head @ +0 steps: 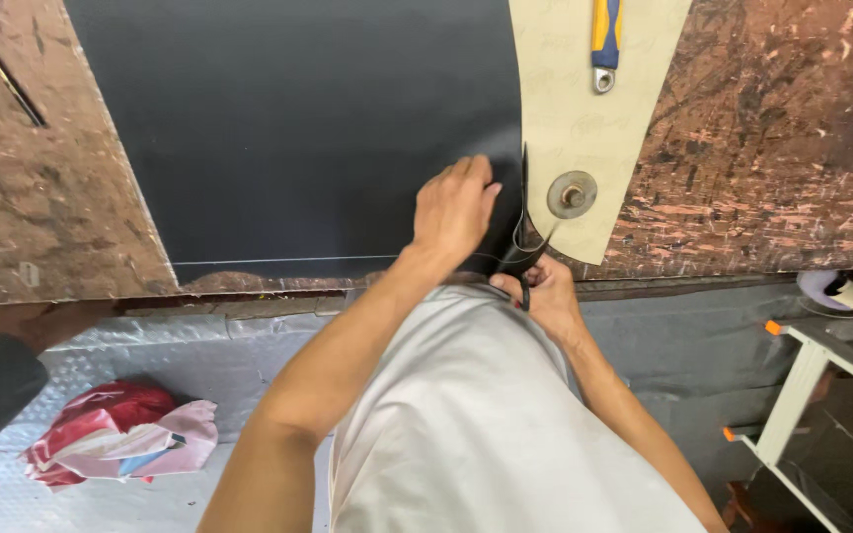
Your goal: The person cuts dark fabric or vinyl on a work table using scissors, following the edge of a paper pattern laid on top. They place round metal washers and an adjustable wrench on the pattern to hold it in place, reposition the weights as they work around the curved outline, and smooth the pattern and fabric with their hands between cuts.
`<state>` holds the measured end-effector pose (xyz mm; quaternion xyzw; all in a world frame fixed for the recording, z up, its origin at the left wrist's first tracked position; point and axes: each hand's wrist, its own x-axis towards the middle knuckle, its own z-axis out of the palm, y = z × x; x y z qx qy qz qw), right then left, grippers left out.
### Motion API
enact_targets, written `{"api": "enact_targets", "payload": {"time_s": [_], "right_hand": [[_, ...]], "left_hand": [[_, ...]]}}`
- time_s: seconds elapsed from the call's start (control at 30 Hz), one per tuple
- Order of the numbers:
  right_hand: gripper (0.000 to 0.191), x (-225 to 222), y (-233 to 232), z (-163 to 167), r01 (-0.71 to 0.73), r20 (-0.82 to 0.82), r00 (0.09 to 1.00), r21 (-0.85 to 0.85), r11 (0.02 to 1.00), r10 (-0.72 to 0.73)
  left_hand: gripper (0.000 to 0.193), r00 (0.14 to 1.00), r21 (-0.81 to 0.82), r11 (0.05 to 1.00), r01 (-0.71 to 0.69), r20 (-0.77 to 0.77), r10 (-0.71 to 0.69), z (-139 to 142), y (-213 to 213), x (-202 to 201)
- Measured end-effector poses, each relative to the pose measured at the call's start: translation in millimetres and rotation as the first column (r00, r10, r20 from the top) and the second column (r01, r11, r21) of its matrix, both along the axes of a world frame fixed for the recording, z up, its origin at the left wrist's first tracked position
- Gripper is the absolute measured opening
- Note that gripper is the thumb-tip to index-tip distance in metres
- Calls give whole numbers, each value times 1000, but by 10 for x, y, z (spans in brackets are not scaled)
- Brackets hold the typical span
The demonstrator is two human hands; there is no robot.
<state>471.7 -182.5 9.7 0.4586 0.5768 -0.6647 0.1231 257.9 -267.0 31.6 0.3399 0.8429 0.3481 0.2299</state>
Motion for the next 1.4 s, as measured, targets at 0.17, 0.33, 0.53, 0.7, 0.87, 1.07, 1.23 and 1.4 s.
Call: {"api": "enact_targets", "payload": {"time_s": [0.17, 0.33, 0.53, 0.7, 0.87, 1.07, 1.23, 1.4], "right_hand": [[24, -158, -14, 179, 33, -67, 997, -29, 999, -34], [28, -272, 18, 263, 40, -70, 997, -24, 999, -41], [27, -396, 104, 241, 15, -106, 994, -37, 999, -18], [26, -419, 136, 262, 52, -86, 995, -88, 995, -59], [26, -557, 284, 322, 56, -28, 998, -92, 994, -59], [26, -695, 381, 433, 33, 1, 999, -80, 996, -33], [25, -781, 483, 492, 23, 25, 999, -86, 996, -21], [25, -900, 566, 547, -16, 59, 998, -60, 998, 20]], "left_hand": [[24, 995, -46, 994, 94, -16, -95, -108, -122, -52], [23, 993, -81, 990, 119, 10, -118, -166, -148, -29], [22, 989, -56, 988, 146, -6, -147, -124, -164, -62], [20, 988, -77, 985, 152, -15, -153, -124, -174, -38], [21, 985, -79, 983, 166, -40, -170, -159, -181, -21], [20, 984, -62, 984, 167, -51, -170, -146, -186, -24], [19, 981, -107, 976, 188, -30, -192, -134, -180, -26], [19, 980, -97, 977, 190, -49, -195, -128, -189, -21]]}}
